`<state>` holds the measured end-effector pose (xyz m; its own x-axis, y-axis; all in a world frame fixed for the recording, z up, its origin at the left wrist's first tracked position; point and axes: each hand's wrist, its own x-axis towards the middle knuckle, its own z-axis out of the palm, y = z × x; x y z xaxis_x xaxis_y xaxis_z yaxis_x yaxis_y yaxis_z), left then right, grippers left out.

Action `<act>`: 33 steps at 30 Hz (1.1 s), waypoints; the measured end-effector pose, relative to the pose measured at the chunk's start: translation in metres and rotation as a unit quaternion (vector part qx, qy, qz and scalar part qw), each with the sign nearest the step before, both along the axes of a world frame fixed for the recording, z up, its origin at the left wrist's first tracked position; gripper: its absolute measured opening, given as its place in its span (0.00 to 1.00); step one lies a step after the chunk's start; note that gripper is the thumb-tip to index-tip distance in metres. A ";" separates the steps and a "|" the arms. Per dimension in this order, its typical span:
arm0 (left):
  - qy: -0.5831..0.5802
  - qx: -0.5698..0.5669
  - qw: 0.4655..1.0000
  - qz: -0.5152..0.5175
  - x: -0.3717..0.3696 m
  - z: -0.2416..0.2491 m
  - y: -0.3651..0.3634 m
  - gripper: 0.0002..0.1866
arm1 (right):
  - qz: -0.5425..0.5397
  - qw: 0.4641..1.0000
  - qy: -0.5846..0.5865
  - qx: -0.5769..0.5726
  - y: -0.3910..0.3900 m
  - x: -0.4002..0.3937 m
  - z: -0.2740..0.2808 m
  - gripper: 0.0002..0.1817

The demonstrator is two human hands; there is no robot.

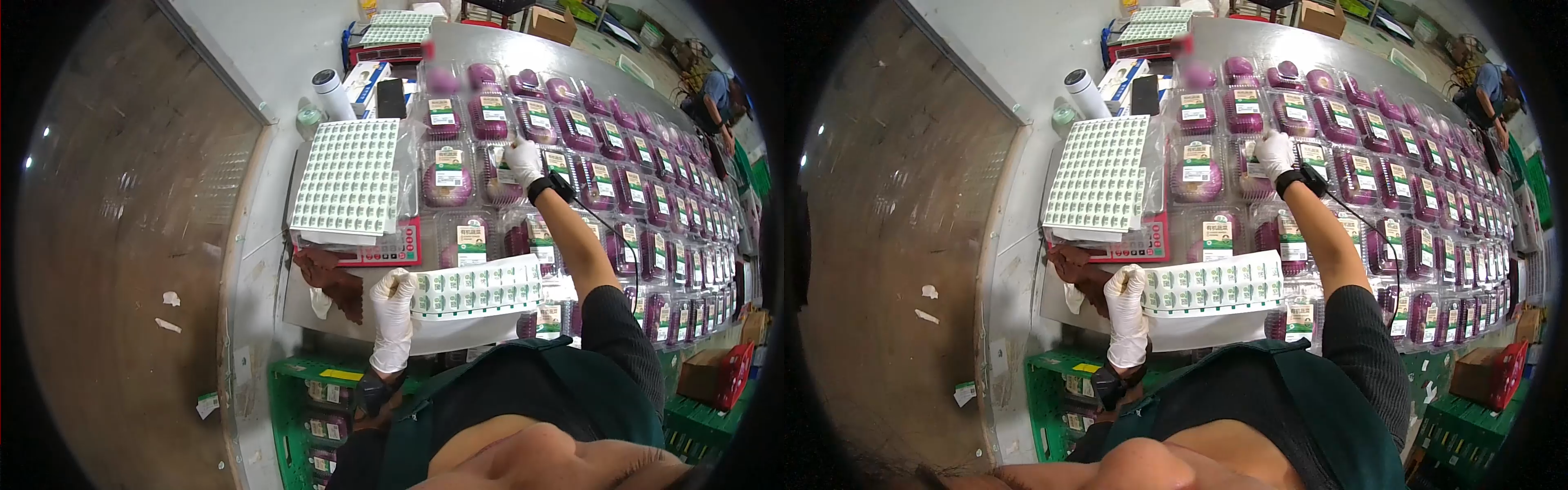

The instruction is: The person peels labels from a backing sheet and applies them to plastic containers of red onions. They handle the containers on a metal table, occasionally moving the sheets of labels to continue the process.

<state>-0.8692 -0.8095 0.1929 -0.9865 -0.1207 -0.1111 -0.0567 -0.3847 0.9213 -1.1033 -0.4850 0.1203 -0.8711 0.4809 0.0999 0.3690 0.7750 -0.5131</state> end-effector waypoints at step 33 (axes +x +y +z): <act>0.087 -0.062 0.994 -0.037 0.001 0.025 0.021 0.08 | 0.267 0.791 0.067 -0.546 -0.029 0.239 0.114 0.05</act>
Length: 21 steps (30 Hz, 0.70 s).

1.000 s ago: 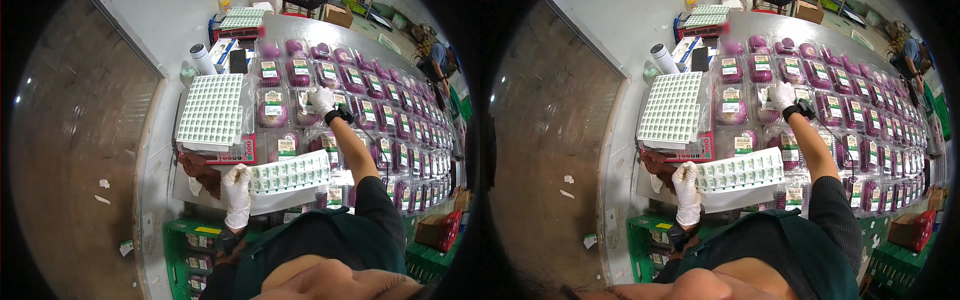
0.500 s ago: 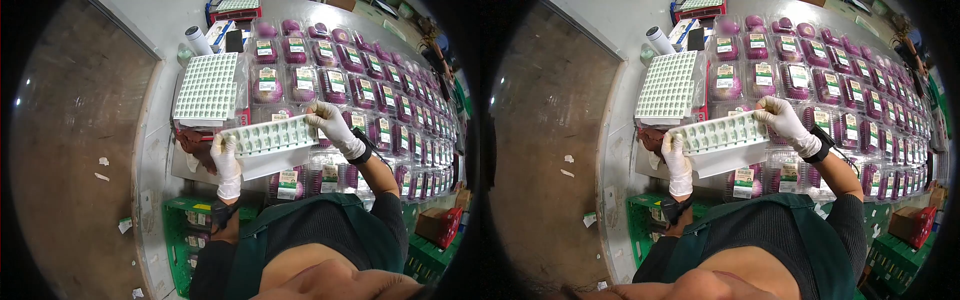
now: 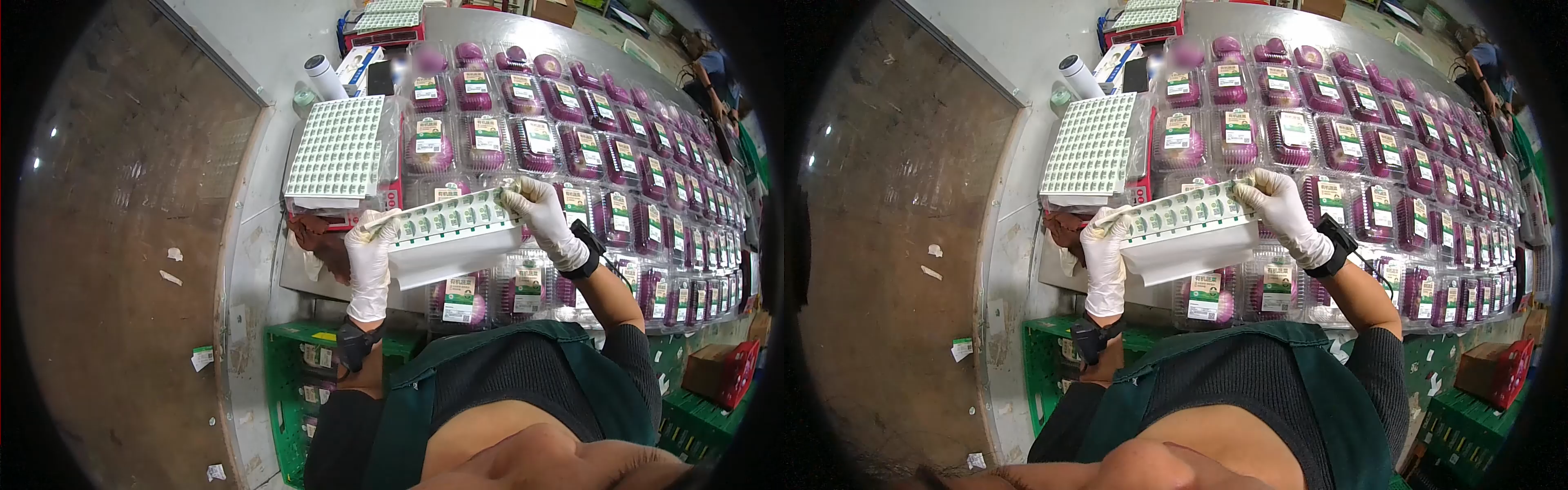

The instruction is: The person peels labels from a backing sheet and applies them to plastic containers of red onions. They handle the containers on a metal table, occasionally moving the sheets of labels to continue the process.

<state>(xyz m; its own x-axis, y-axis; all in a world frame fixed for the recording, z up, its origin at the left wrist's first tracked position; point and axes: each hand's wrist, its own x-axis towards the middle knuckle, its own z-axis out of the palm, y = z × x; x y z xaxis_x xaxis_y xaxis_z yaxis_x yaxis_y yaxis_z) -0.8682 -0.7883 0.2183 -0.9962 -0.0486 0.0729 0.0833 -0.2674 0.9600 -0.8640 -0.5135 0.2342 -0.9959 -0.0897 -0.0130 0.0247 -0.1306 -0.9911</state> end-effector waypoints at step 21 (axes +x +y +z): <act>0.027 -0.080 0.996 0.037 0.007 0.013 0.075 0.05 | 0.089 0.961 0.137 0.222 0.113 0.019 0.045 0.19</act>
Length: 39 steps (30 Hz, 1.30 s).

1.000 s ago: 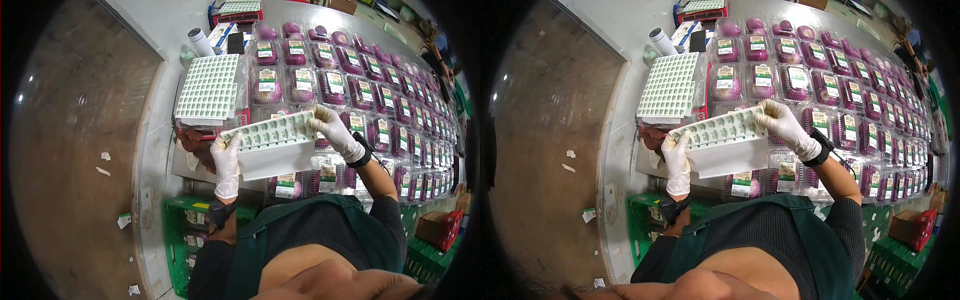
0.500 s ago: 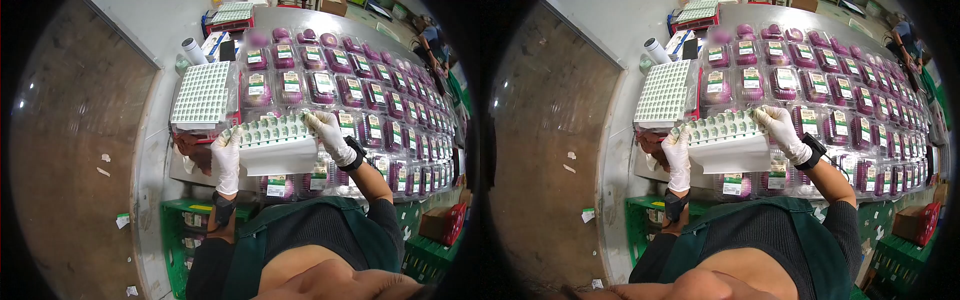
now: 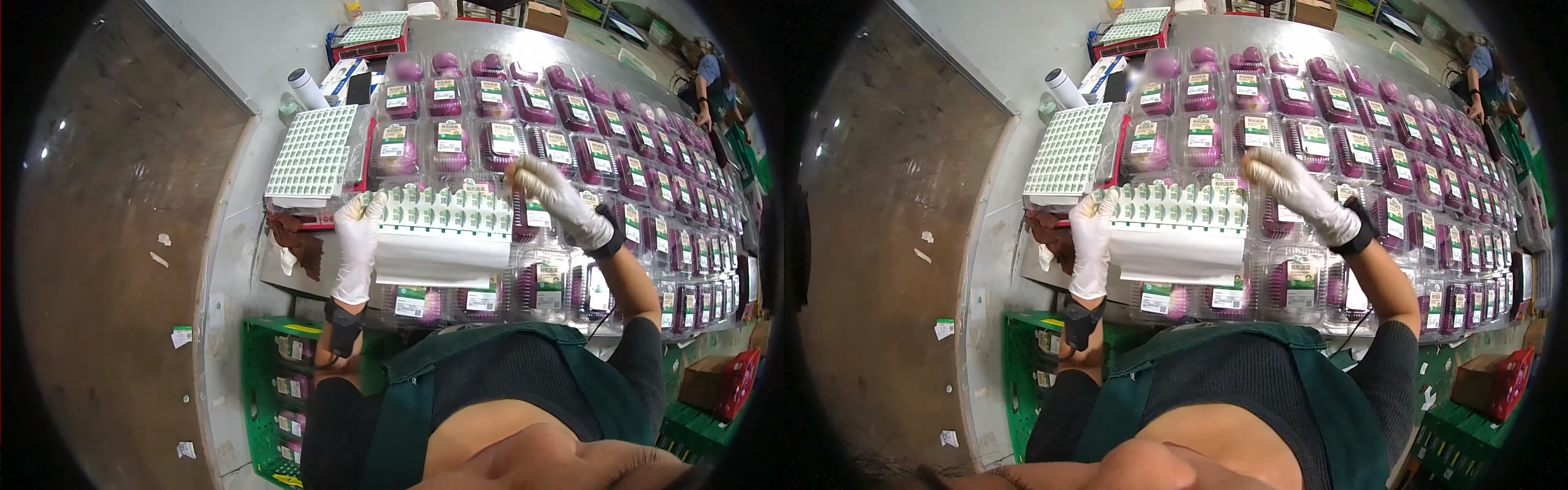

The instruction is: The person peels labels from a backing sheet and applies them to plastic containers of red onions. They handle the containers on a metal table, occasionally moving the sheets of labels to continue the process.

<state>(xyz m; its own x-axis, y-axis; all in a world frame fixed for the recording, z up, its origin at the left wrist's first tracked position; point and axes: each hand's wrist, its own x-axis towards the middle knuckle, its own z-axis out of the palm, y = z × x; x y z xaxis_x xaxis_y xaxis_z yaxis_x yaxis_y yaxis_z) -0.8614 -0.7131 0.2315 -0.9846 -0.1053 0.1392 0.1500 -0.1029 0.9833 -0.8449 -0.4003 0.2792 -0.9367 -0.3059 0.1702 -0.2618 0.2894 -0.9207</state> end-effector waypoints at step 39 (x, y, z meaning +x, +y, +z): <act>-0.188 0.048 0.980 -0.032 -0.015 -0.033 0.036 0.05 | -0.312 0.878 0.196 0.305 0.099 -0.230 -0.175 0.23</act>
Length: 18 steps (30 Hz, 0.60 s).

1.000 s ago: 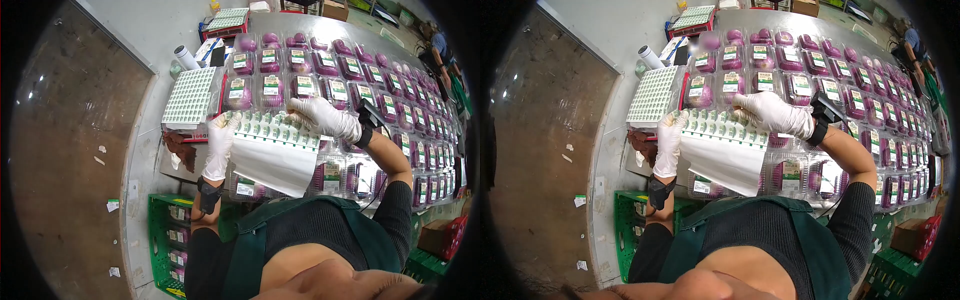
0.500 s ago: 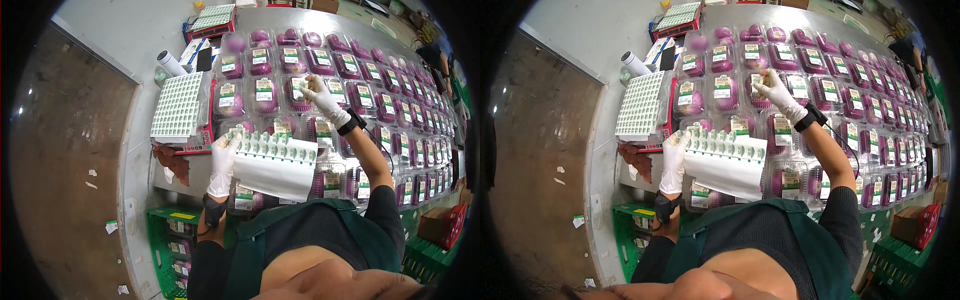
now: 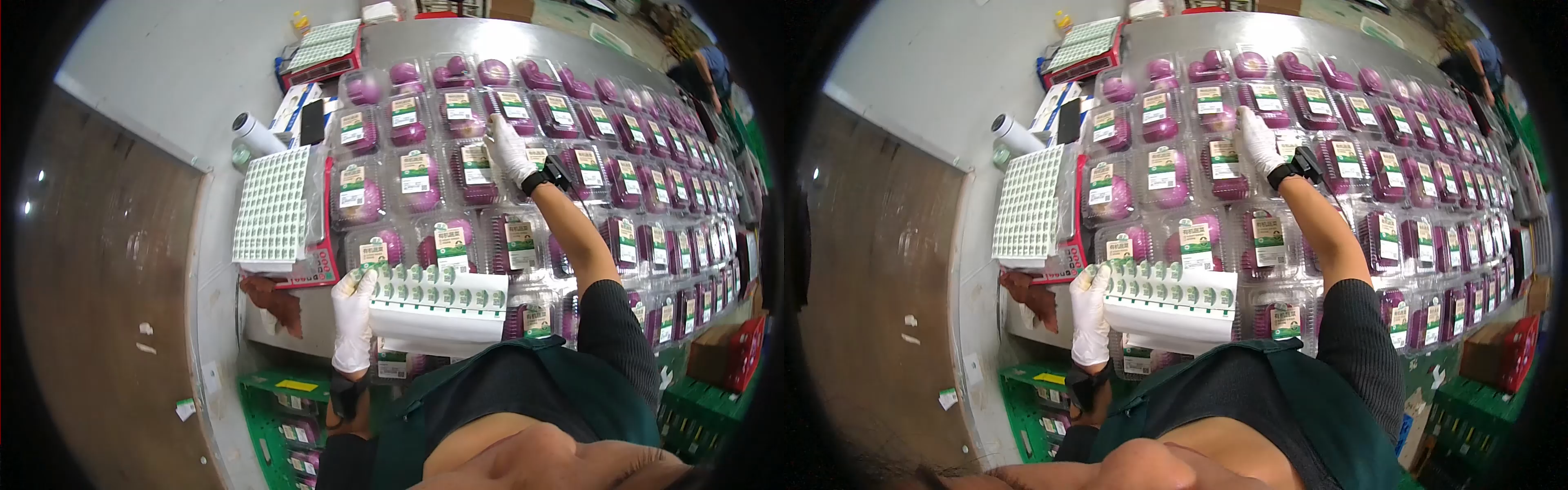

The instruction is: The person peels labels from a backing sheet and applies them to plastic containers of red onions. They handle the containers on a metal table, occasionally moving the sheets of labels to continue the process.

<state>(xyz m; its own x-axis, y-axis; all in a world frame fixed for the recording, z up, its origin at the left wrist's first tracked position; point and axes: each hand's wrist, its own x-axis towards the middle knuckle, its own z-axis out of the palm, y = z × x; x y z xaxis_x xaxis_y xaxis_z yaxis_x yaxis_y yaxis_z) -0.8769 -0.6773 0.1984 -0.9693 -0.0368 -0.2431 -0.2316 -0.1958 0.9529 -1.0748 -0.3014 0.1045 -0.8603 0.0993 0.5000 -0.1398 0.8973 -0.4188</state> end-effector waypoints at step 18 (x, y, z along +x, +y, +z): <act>-0.005 0.060 0.997 -0.044 -0.017 0.010 0.065 0.06 | -0.360 0.901 -0.235 0.066 0.191 0.077 0.014 0.21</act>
